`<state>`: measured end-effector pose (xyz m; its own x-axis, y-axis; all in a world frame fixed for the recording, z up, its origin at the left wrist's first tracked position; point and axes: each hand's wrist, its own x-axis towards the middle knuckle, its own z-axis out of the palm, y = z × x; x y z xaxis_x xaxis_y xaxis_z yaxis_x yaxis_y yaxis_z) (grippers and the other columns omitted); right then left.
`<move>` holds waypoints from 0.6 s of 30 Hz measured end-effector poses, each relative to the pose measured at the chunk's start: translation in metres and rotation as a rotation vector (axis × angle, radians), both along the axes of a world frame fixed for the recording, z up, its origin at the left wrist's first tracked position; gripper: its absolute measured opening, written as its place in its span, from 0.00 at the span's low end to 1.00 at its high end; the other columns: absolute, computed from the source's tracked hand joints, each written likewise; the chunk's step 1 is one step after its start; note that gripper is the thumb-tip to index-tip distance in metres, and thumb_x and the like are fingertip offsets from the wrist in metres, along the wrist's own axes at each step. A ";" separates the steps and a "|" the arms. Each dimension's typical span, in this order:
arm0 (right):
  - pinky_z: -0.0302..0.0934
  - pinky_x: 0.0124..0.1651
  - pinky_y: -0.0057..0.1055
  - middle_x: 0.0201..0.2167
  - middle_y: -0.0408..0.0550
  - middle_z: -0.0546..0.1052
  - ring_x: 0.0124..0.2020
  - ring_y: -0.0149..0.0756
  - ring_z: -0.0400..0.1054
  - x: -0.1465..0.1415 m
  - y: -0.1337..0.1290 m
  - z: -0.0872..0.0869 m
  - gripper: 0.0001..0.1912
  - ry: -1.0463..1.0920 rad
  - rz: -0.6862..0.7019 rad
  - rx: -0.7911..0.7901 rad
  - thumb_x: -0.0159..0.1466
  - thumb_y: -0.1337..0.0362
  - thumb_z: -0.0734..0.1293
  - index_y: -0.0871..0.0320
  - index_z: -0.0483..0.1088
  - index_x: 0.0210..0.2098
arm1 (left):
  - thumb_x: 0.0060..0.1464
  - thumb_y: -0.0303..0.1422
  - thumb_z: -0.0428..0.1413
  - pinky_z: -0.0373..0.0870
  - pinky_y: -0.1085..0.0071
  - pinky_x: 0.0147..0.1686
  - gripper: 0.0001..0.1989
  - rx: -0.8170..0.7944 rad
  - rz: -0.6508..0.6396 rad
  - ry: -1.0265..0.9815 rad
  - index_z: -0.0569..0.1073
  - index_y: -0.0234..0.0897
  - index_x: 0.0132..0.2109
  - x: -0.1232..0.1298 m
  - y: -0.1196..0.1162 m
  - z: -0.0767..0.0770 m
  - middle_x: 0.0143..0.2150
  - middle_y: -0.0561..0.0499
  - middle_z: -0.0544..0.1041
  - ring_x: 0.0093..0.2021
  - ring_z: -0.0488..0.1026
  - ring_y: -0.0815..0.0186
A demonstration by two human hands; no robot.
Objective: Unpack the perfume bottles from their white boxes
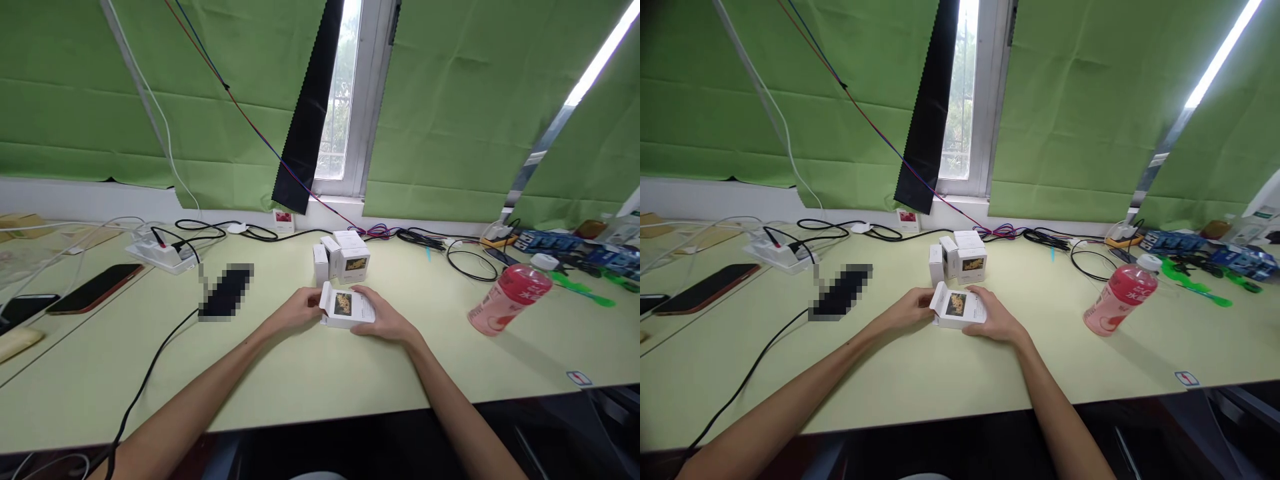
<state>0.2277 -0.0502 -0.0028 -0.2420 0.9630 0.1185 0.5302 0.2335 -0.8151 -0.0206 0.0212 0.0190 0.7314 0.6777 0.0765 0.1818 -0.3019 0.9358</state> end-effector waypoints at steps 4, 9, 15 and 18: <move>0.54 0.66 0.46 0.63 0.53 0.62 0.63 0.50 0.57 0.000 0.001 -0.002 0.50 0.005 -0.016 0.001 0.49 0.58 0.78 0.52 0.55 0.67 | 0.45 0.32 0.61 0.71 0.66 0.43 0.17 -0.084 -0.057 0.028 0.80 0.34 0.45 -0.003 0.007 -0.001 0.42 0.48 0.81 0.45 0.76 0.56; 0.56 0.64 0.45 0.62 0.53 0.63 0.62 0.49 0.58 -0.005 0.001 -0.003 0.49 0.022 -0.059 0.036 0.47 0.56 0.79 0.52 0.58 0.65 | 0.43 0.32 0.62 0.70 0.69 0.36 0.13 -0.048 -0.063 0.100 0.80 0.32 0.38 -0.004 0.009 -0.007 0.36 0.50 0.81 0.36 0.76 0.60; 0.59 0.61 0.43 0.58 0.52 0.67 0.59 0.48 0.62 -0.010 0.003 -0.003 0.46 0.027 -0.059 0.092 0.46 0.56 0.79 0.53 0.62 0.61 | 0.42 0.30 0.58 0.67 0.71 0.29 0.08 0.092 0.207 0.075 0.78 0.30 0.31 0.012 0.005 -0.028 0.30 0.49 0.79 0.31 0.74 0.61; 0.60 0.61 0.42 0.58 0.51 0.68 0.59 0.48 0.63 -0.006 0.004 -0.002 0.45 0.021 -0.043 0.099 0.46 0.55 0.80 0.54 0.64 0.60 | 0.40 0.29 0.58 0.66 0.72 0.29 0.07 0.108 0.170 0.076 0.79 0.31 0.29 0.008 0.009 -0.023 0.28 0.51 0.78 0.30 0.72 0.63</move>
